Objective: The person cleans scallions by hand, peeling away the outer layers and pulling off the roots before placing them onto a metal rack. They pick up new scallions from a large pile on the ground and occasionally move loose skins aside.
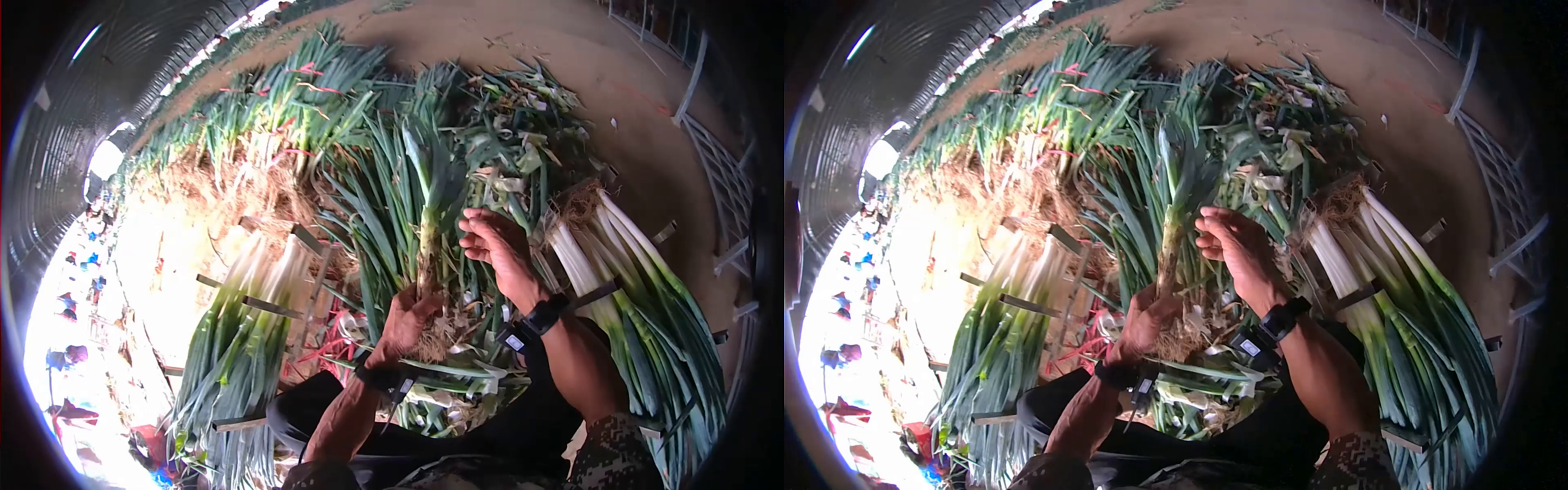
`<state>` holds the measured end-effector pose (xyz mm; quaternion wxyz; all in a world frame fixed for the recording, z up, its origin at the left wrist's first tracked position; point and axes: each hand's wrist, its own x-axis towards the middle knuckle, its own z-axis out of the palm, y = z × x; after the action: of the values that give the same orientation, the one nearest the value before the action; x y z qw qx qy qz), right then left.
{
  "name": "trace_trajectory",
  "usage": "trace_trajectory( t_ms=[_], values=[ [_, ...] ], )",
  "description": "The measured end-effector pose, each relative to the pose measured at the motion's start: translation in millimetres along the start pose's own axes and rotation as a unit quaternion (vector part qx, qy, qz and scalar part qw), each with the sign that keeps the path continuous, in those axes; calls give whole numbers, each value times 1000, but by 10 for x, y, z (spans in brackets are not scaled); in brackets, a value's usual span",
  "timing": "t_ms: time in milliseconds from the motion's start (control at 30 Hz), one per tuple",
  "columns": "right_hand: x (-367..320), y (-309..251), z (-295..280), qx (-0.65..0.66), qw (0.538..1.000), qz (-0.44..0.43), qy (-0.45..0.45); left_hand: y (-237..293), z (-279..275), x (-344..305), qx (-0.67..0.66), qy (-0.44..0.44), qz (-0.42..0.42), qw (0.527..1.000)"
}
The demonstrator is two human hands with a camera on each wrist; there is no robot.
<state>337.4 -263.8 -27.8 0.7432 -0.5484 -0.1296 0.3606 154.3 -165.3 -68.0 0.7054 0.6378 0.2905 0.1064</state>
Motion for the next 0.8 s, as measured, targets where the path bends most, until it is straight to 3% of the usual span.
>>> trace_trajectory(
  t_ms=[67, 133, 167, 200, 267, 300, 333, 400, 433, 467, 533, 600, 633, 733, 767, 800],
  values=[
    [3, 84, 49, -36, 999, 1, 1, 263, -29, -263, 42, 8, 11, 999],
    [-69, 72, 212, -27, 998, 13, -64, 320, 5, -463, 82, 13, 42, 996],
    [-121, 81, 264, -50, 993, -17, -101, 222, 8, -482, 151, 47, 142, 977],
    [-60, 235, 327, -18, 992, -74, -104, 249, 11, -541, 335, 79, 125, 930],
    [10, 343, 411, -30, 990, -96, -96, 50, 80, -579, 475, 131, 171, 853],
    [-8, 387, 512, 13, 997, -63, -52, 0, 113, -587, 473, 95, 118, 868],
    [-8, 429, 570, 55, 998, -30, -14, 45, 126, -590, 461, 39, 147, 874],
    [67, 435, 546, -33, 993, -96, 54, 247, 28, -633, 435, -62, 197, 876],
    [26, 371, 622, 86, 994, -55, 32, 361, -114, -682, 422, -81, 130, 894],
    [-3, 280, 643, 48, 994, -90, 37, 468, -268, -691, 436, -92, 110, 888],
    [112, 319, 656, 65, 990, -121, 32, 471, -798, -774, 378, -87, 76, 919],
    [126, 324, 639, 68, 997, -12, 17, 544, -1170, -843, 352, 15, 114, 929],
    [37, 289, 667, 66, 997, -30, 7, 616, -1270, -859, 284, 42, 178, 941],
    [91, 542, 684, -122, 971, -207, 6, 920, -1114, -895, 56, 153, 100, 982],
    [30, 504, 698, -127, 979, -158, -34, 1008, -1007, -855, 54, 137, 142, 979],
    [-88, 442, 750, -81, 994, -46, -64, 958, -945, -757, -1, 115, 172, 978]
  ],
)
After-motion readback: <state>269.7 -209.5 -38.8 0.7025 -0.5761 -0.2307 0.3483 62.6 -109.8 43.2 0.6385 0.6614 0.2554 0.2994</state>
